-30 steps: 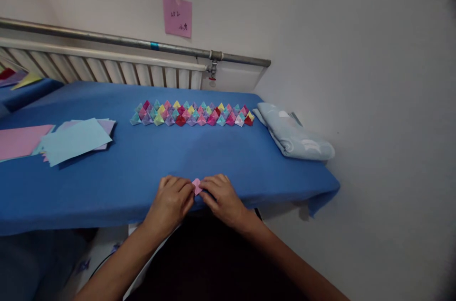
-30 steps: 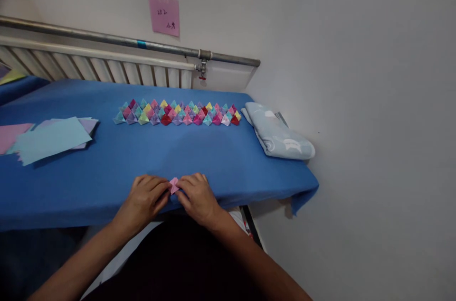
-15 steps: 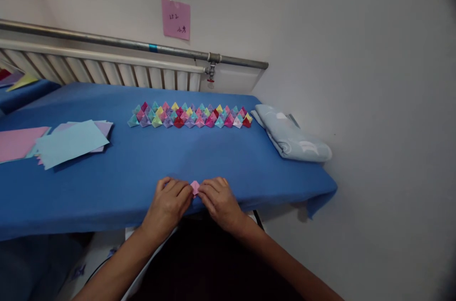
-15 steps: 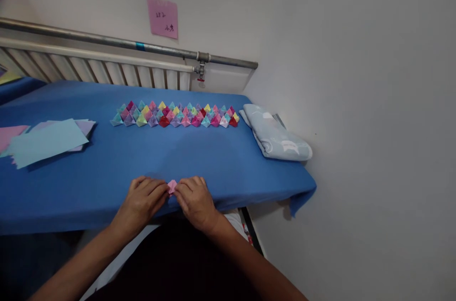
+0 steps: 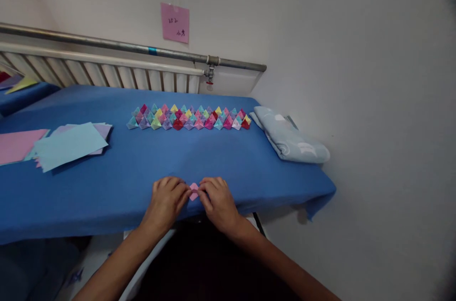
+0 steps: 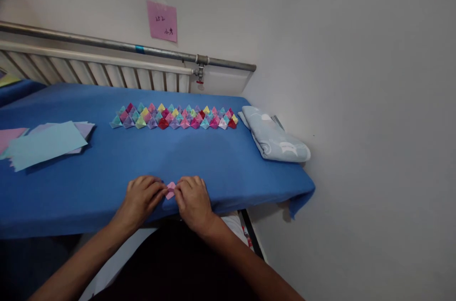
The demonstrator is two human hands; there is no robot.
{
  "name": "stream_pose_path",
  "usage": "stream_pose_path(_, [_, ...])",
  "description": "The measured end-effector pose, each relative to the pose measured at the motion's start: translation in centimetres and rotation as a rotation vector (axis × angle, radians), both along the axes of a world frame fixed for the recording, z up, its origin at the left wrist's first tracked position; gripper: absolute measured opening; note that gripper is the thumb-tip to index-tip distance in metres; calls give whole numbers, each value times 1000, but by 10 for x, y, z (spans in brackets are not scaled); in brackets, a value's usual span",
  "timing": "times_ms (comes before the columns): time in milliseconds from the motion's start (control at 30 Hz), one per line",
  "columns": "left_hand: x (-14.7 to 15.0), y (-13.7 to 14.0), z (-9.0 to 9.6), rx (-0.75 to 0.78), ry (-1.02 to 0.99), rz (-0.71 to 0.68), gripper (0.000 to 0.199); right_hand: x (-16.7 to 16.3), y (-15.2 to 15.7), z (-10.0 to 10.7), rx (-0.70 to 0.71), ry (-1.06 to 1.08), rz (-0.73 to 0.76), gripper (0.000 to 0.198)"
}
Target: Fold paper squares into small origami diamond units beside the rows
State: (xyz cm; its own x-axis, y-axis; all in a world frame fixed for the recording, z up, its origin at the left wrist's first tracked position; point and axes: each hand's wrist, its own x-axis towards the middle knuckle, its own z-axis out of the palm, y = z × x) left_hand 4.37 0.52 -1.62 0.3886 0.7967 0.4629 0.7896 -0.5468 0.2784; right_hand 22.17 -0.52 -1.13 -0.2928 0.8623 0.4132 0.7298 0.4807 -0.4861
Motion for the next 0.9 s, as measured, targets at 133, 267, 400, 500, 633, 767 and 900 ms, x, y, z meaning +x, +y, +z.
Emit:
stream_pose_path(133, [1, 4, 0, -84, -13, 21, 22, -1, 2, 1, -12, 32, -23, 15])
stream_pose_path(267, [3, 7, 2, -160, -31, 40, 25, -2, 3, 2, -21, 33, -42, 16])
stream_pose_path(400, [4, 9, 4, -210, -47, 66, 24, -3, 5, 3, -31, 14, -51, 17])
stream_pose_path(500, [5, 10, 5, -209, -48, 64, 22, -3, 6, 2, -34, 2, -60, 15])
stream_pose_path(633, [8, 11, 9, -258, -19, 83, 20, -3, 6, 1, -34, 0, -62, 13])
stream_pose_path(767, [11, 13, 14, -291, 15, 117, 20, -4, 7, 0, -30, 12, -75, 13])
stream_pose_path(900, [15, 14, 16, -284, 51, 156, 23, -5, 7, 1, -37, 4, -98, 14])
